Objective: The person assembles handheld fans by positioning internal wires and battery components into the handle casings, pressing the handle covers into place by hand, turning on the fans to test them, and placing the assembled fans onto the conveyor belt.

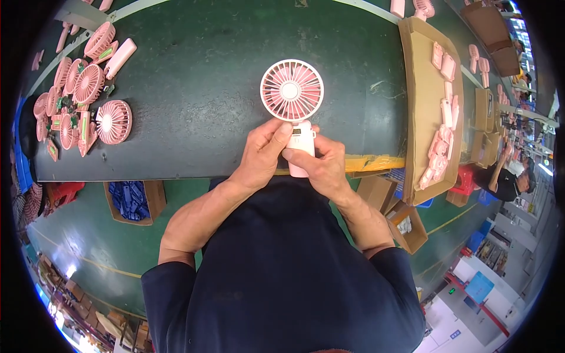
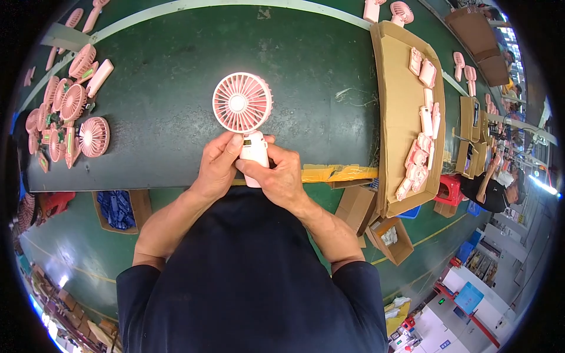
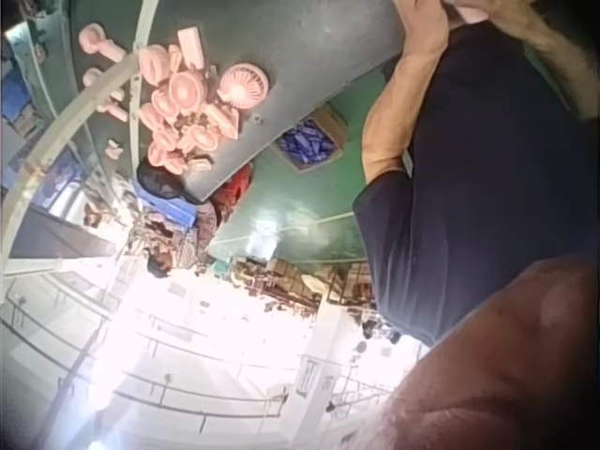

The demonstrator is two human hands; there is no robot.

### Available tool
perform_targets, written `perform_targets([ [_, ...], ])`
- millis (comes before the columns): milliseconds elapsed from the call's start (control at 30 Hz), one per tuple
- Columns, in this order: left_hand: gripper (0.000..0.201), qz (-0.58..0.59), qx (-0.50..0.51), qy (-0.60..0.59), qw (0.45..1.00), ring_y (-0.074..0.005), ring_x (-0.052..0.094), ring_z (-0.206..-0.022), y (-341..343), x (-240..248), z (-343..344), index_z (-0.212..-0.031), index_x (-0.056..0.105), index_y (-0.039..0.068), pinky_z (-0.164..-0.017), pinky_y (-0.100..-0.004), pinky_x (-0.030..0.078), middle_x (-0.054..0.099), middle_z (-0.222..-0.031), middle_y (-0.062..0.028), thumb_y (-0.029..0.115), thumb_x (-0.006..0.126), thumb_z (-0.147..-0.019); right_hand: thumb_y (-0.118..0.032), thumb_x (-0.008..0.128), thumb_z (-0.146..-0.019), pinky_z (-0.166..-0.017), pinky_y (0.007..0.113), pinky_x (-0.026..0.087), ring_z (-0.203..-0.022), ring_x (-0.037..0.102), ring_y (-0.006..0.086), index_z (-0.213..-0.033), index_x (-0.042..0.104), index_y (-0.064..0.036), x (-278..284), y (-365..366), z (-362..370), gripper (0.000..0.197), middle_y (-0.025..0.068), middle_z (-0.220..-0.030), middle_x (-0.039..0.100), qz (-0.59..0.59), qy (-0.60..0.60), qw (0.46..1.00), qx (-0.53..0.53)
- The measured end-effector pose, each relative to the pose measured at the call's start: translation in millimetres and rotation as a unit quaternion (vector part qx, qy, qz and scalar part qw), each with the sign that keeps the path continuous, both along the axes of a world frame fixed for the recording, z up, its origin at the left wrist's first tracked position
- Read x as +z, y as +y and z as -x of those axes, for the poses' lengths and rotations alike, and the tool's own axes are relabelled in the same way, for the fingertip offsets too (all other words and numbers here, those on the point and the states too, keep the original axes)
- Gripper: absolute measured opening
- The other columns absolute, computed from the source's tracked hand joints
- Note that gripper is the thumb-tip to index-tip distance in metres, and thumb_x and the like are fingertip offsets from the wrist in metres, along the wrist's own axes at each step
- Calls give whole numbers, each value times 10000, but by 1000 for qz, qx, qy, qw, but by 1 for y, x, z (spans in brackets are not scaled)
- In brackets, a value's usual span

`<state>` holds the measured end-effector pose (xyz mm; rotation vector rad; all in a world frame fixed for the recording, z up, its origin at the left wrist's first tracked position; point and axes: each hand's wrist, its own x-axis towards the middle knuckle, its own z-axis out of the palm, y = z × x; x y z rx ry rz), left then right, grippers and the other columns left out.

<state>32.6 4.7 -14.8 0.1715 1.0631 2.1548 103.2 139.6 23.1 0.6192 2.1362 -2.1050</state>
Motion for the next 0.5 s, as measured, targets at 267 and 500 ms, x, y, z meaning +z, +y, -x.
perform_targets([
  [267, 400, -42, 4, -56, 998, -232, 647, -1183, 2, -3, 1, -1328, 571, -34, -1038, -398, 524, 649, -1325, -215, 285, 451, -1119, -173, 769, -924, -601, 280, 480, -701, 594, 68, -1010, 714, 18, 3, 8, 4, 216, 13, -779, 683, 10, -26, 1000, -4],
  [500, 410, -77, -20, -73, 994, -272, 564, -1317, -4, -3, 1, -1409, 523, -31, -1118, -452, 466, 584, -1423, -223, 248, 433, -1122, -197, 782, -906, -587, 342, 468, -619, 581, 172, -966, 685, 27, 4, 11, 5, 252, 104, -711, 632, -192, 68, 979, 29],
])
